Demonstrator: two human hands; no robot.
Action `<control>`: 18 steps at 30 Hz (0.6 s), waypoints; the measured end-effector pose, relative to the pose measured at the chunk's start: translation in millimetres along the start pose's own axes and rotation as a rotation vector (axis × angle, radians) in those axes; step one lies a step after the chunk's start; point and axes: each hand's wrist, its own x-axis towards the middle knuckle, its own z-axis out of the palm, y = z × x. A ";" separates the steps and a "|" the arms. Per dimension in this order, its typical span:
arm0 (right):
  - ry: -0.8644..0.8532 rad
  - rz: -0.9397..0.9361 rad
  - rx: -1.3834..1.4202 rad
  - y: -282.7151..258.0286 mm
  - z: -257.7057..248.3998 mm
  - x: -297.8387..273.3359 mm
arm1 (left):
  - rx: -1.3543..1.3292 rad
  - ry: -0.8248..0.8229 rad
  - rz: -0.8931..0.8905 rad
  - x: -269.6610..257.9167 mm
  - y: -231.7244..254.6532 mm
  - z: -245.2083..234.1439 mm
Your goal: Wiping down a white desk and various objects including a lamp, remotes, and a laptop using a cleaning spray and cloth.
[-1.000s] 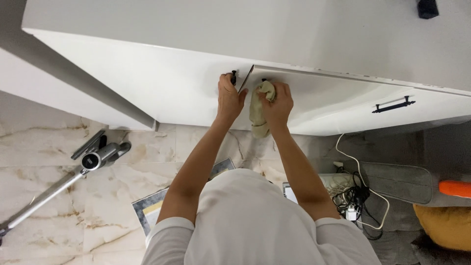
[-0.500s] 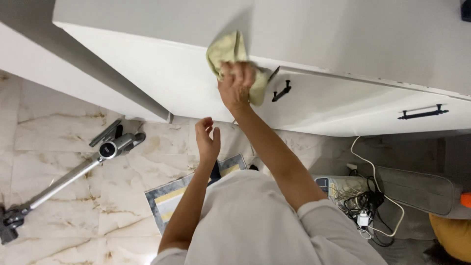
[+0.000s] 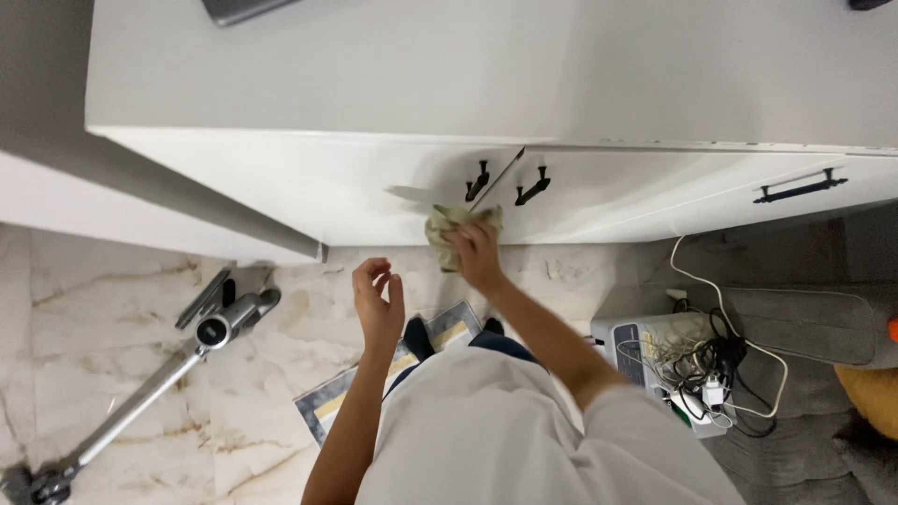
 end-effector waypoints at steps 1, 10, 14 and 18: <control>-0.001 0.007 -0.008 -8.0 -18.1 17.8 | -0.005 -0.010 -0.001 10.4 9.4 6.9; 0.563 0.642 0.080 -19.1 -0.1 104.9 | 0.192 -0.158 0.470 108.1 101.9 77.3; 0.544 0.834 0.398 -32.8 -24.7 123.8 | 0.320 -0.199 0.471 120.7 96.6 98.4; 0.172 1.142 0.553 -44.9 -72.9 125.1 | 0.383 -0.181 0.498 109.8 100.2 101.7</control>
